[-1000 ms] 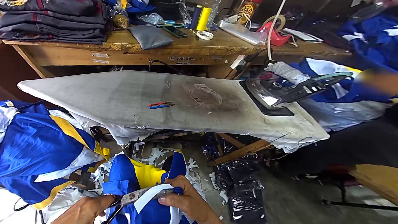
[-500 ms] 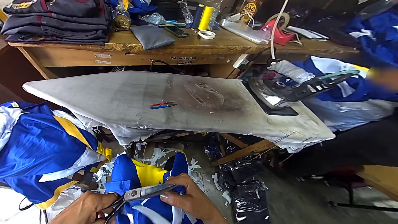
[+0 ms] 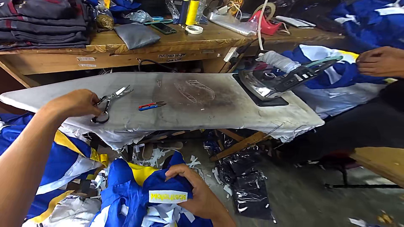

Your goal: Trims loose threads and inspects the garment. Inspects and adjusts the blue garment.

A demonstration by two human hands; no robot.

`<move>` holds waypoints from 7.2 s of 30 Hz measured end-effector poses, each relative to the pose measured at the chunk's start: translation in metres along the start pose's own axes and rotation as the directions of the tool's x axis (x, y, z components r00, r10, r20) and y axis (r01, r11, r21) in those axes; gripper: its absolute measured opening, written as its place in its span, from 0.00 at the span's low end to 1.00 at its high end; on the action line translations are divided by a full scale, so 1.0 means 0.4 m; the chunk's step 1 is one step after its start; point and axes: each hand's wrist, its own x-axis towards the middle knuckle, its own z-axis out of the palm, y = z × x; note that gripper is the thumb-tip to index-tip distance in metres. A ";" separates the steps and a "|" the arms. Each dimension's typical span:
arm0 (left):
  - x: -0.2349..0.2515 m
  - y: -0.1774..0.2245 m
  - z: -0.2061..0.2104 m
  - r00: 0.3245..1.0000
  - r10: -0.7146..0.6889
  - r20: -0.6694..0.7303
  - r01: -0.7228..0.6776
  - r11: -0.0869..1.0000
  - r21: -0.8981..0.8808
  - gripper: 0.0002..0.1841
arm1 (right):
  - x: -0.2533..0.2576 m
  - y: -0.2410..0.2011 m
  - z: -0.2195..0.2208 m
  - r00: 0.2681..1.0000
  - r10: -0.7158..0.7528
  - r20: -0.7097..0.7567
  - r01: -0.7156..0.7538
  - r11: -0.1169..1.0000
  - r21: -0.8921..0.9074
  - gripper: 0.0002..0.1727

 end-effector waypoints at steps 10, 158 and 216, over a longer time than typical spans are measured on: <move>0.018 -0.028 0.116 0.810 0.345 -0.474 -0.321 0.938 0.134 0.04 | 0.006 0.019 -0.036 0.977 0.030 -0.209 -0.044 0.997 -0.063 0.24; -0.536 0.264 0.462 0.893 0.113 -0.436 -0.399 0.647 -0.650 0.15 | 0.029 -0.030 0.148 0.939 0.194 -0.285 -0.154 0.975 0.157 0.08; -0.501 0.217 0.485 0.850 0.176 -0.496 -0.515 0.471 -0.716 0.09 | 0.035 -0.034 0.155 0.926 0.343 -0.159 -0.246 0.866 0.436 0.08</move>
